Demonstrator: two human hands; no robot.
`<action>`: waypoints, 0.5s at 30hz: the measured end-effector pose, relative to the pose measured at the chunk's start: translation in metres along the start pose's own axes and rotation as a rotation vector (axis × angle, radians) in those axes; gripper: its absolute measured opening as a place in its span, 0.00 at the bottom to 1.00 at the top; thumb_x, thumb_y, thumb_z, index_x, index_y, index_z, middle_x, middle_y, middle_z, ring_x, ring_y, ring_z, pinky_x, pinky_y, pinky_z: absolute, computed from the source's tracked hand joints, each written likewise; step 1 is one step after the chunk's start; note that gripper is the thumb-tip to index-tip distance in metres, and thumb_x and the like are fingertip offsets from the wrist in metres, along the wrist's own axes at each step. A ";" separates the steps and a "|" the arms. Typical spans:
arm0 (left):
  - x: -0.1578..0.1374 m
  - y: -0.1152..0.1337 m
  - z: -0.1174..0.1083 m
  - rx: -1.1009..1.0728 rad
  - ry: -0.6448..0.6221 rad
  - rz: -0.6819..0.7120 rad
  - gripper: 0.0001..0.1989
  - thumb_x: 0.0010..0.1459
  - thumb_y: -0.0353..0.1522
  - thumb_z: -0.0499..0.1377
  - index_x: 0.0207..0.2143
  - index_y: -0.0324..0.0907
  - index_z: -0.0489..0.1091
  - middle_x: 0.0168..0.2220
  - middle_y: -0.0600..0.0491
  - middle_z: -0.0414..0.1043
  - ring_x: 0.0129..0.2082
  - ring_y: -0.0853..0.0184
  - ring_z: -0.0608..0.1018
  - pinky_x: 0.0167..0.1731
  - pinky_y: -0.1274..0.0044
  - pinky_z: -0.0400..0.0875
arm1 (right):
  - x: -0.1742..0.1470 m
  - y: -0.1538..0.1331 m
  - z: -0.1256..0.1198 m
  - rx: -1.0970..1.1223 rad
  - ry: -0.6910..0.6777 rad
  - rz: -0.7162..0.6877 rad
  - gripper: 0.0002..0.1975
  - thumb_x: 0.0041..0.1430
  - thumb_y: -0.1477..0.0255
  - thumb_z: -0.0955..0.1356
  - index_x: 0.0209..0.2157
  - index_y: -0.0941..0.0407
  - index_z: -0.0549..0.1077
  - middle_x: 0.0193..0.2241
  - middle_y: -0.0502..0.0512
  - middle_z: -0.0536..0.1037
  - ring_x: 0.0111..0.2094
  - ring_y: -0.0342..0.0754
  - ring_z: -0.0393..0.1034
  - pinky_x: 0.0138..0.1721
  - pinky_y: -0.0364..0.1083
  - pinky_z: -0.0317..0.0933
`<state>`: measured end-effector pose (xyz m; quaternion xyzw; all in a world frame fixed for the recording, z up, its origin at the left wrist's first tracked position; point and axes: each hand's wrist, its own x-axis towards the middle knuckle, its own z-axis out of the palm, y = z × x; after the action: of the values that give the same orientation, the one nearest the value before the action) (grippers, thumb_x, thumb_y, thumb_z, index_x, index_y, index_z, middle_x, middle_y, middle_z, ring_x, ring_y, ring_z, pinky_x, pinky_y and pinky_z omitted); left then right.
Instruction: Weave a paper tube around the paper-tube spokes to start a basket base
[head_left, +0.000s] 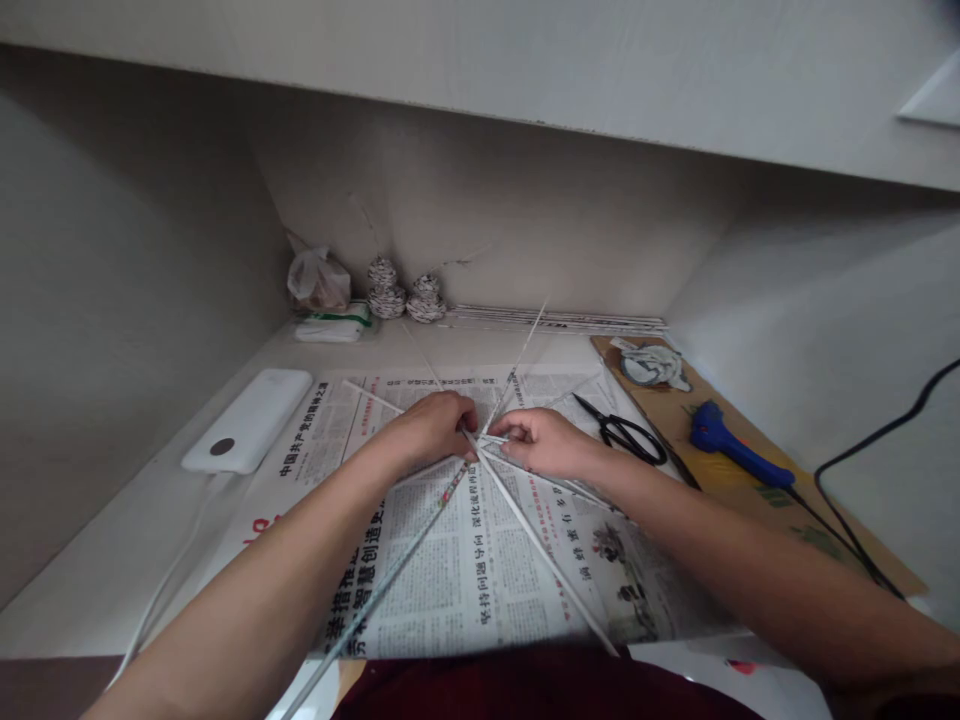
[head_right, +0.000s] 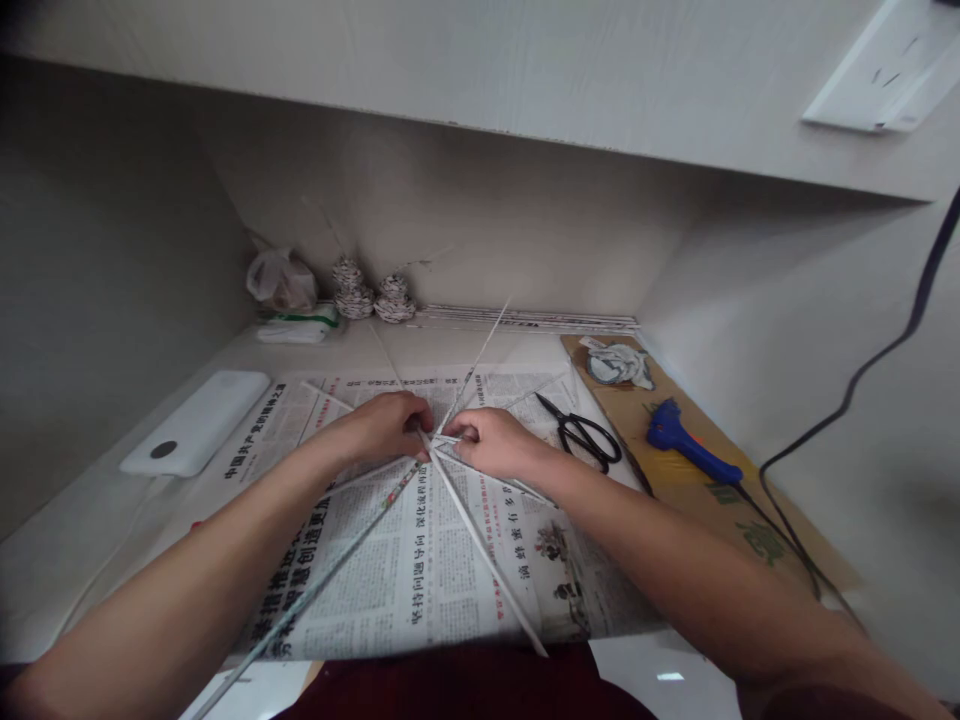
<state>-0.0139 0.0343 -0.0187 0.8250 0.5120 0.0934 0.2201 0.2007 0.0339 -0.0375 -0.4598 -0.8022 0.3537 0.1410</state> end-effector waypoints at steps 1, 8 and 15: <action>0.000 0.000 0.000 -0.013 -0.003 -0.001 0.18 0.39 0.38 0.69 0.35 0.43 0.74 0.33 0.53 0.75 0.33 0.64 0.75 0.30 0.78 0.62 | -0.002 -0.002 0.001 -0.006 0.012 -0.002 0.13 0.53 0.74 0.67 0.42 0.54 0.77 0.23 0.46 0.73 0.23 0.40 0.63 0.25 0.40 0.54; -0.001 0.003 -0.001 -0.132 -0.022 -0.063 0.08 0.49 0.35 0.61 0.31 0.42 0.74 0.30 0.54 0.76 0.31 0.66 0.75 0.28 0.78 0.62 | -0.006 -0.017 0.002 -0.062 0.092 0.006 0.09 0.54 0.66 0.69 0.37 0.53 0.78 0.27 0.50 0.78 0.27 0.43 0.69 0.28 0.41 0.57; 0.000 0.009 0.002 0.008 -0.020 -0.065 0.08 0.54 0.33 0.55 0.31 0.41 0.74 0.33 0.49 0.77 0.34 0.63 0.76 0.32 0.76 0.63 | -0.001 -0.015 0.006 -0.068 0.112 -0.030 0.08 0.53 0.72 0.67 0.35 0.52 0.78 0.28 0.49 0.79 0.29 0.43 0.71 0.31 0.41 0.60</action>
<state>-0.0058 0.0304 -0.0163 0.8097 0.5369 0.0759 0.2245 0.1881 0.0252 -0.0313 -0.4714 -0.8115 0.2977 0.1750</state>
